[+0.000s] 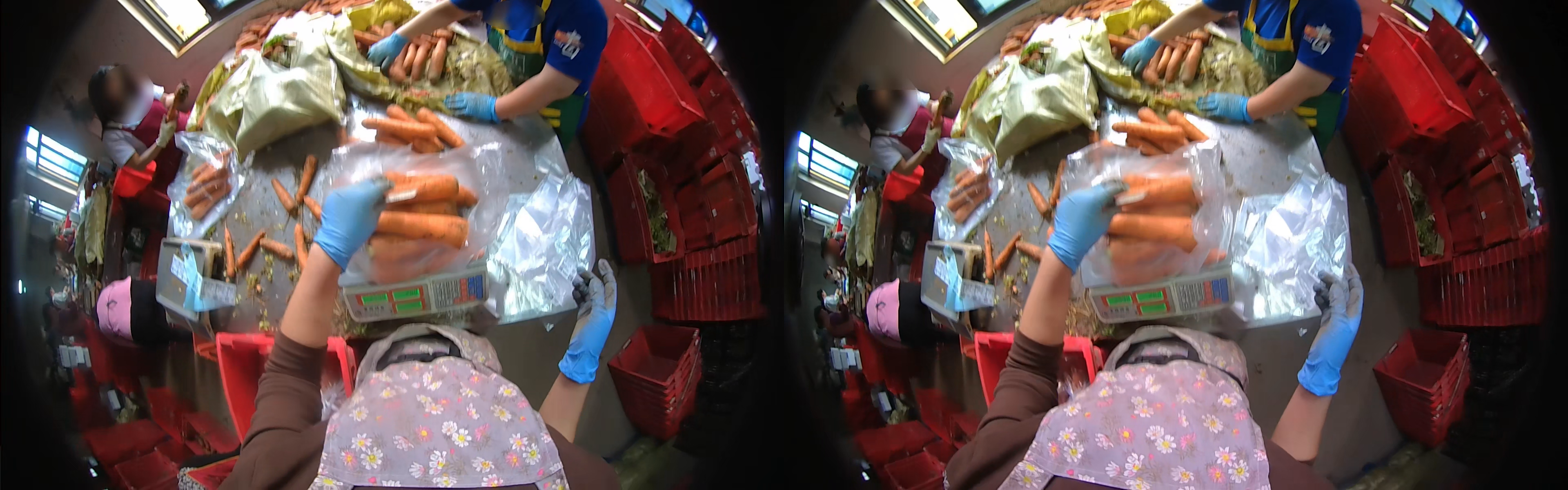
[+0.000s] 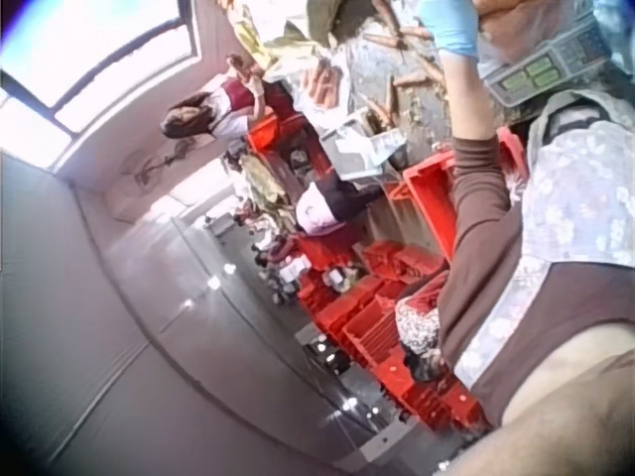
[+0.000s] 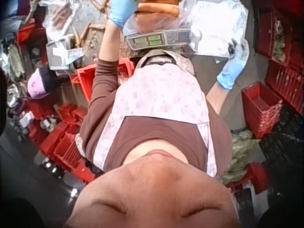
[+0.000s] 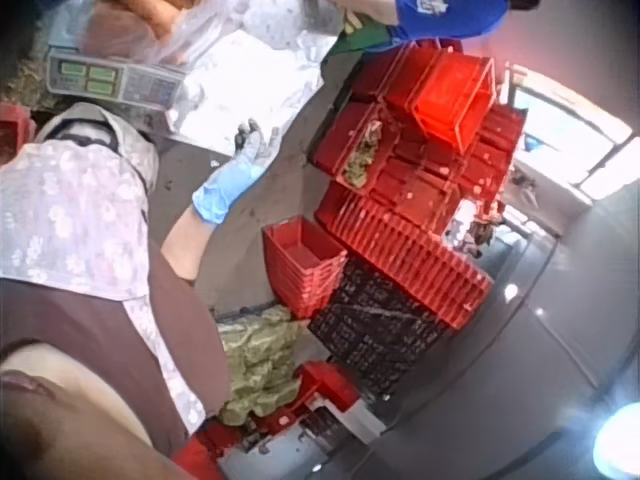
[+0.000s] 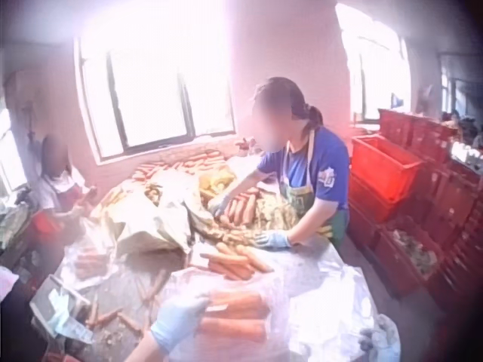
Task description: The person selects carrots from a table, places them into plastic bags, weighs the bags on a digital scale, and then puts the sealed bags into red crates. Other workers are visible in the background performing similar tasks.
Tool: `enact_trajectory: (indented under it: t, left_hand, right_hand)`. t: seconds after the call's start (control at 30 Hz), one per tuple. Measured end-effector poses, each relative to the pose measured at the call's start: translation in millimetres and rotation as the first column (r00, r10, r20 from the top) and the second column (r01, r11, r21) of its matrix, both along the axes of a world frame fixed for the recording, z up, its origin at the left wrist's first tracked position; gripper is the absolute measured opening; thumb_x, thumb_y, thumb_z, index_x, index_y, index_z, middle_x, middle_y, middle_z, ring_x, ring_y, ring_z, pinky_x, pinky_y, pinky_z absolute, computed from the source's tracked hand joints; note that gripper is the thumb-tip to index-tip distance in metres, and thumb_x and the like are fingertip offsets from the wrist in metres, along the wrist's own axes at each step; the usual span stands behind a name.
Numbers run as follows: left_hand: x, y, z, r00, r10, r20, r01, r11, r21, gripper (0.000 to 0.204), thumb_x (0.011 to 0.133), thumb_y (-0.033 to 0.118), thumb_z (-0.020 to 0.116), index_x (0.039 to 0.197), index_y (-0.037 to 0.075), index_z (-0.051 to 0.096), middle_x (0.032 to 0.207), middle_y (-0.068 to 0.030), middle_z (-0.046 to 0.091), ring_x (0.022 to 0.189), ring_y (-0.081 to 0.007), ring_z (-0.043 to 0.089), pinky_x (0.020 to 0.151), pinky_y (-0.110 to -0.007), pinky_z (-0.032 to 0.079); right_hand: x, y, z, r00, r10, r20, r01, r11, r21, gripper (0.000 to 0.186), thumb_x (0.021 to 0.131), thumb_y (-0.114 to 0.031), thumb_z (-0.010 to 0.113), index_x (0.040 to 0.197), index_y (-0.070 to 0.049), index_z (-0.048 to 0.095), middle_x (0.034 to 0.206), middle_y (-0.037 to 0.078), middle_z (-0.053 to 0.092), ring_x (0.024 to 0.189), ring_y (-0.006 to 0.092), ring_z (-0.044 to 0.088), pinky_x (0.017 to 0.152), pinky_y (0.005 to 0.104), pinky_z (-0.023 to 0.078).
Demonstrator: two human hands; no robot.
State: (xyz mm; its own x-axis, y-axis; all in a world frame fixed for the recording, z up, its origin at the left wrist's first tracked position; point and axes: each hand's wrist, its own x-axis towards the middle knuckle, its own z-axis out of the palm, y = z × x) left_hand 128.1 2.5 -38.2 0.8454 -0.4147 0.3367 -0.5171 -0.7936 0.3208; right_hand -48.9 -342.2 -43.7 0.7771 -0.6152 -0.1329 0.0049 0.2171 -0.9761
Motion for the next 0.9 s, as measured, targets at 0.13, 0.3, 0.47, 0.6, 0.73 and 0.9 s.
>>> enact_trajectory:
  t: [0.13, 0.3, 0.47, 0.6, 0.73, 0.9]
  left_hand:
    - [-14.2, 4.1, 8.1, 0.999, 0.037, 0.037, -0.031, 0.987, -0.160, 0.027, 0.077, 0.007, 0.063, 0.103, 0.008, 0.064, 0.099, -0.0124, 0.065, 0.084, -0.0281, 0.064, 0.073, -0.031, 0.051]
    - [-33.5, 6.9, 15.5, 0.994, 0.112, 0.005, -0.108, 0.966, -0.237, 0.029, 0.075, 0.002, 0.064, 0.103, 0.006, 0.064, 0.098, -0.0133, 0.065, 0.083, -0.0261, 0.065, 0.074, -0.031, 0.051]
    - [-48.8, 18.6, 20.6, 0.979, 0.194, 0.062, -0.154, 0.906, -0.393, 0.028, 0.076, -0.001, 0.064, 0.104, 0.004, 0.063, 0.101, -0.0114, 0.065, 0.087, -0.0205, 0.064, 0.075, -0.028, 0.050]
    - [-60.9, 46.1, -11.8, 0.872, 0.457, -0.175, -0.431, 0.548, -0.717, 0.019, 0.080, 0.001, 0.060, 0.099, 0.001, 0.063, 0.086, -0.0056, 0.063, 0.074, -0.0121, 0.057, 0.065, -0.025, 0.046]
    - [-83.0, 103.4, -103.8, 0.675, 0.606, -0.421, -0.692, 0.320, -0.647, 0.015, 0.085, 0.009, 0.055, 0.093, -0.002, 0.062, 0.070, -0.0032, 0.057, 0.062, -0.0100, 0.048, 0.056, -0.026, 0.041]
    - [-134.8, 124.3, -201.1, 0.448, 0.660, -0.603, -0.894, 0.338, -0.295, 0.022, 0.084, 0.014, 0.055, 0.095, -0.005, 0.061, 0.074, -0.0107, 0.062, 0.063, -0.0148, 0.053, 0.060, -0.030, 0.044]
  right_hand:
    - [8.8, 3.8, 1.7, 0.999, 0.050, 0.020, -0.050, 0.999, 0.021, 0.041, 0.091, -0.012, 0.049, 0.130, -0.004, 0.040, 0.103, 0.010, 0.058, 0.086, 0.0131, 0.056, 0.078, 0.0243, 0.044]
    - [29.3, 14.7, 5.1, 0.991, 0.129, 0.030, -0.130, 0.991, 0.032, 0.041, 0.090, -0.012, 0.049, 0.129, -0.004, 0.041, 0.102, 0.012, 0.058, 0.088, 0.0144, 0.056, 0.077, 0.0253, 0.045]
    - [42.8, 19.8, 1.2, 0.981, 0.192, 0.023, -0.192, 0.981, 0.029, 0.041, 0.090, -0.011, 0.050, 0.129, -0.004, 0.041, 0.102, 0.012, 0.059, 0.085, 0.0130, 0.057, 0.076, 0.0239, 0.045]
    - [47.7, 24.9, 0.6, 0.977, 0.214, 0.020, -0.215, 0.976, 0.031, 0.041, 0.090, -0.011, 0.050, 0.129, -0.004, 0.041, 0.101, 0.011, 0.059, 0.082, 0.0121, 0.057, 0.075, 0.0230, 0.044]
    - [52.3, 31.1, -1.8, 0.978, 0.210, 0.005, -0.210, 0.976, 0.052, 0.040, 0.091, -0.010, 0.049, 0.129, -0.004, 0.041, 0.101, 0.012, 0.059, 0.081, 0.0120, 0.057, 0.075, 0.0229, 0.044]
    - [62.8, 35.1, -1.4, 0.970, 0.241, 0.016, -0.242, 0.968, 0.070, 0.039, 0.091, -0.011, 0.049, 0.129, -0.004, 0.042, 0.100, 0.012, 0.059, 0.081, 0.0122, 0.056, 0.076, 0.0234, 0.044]
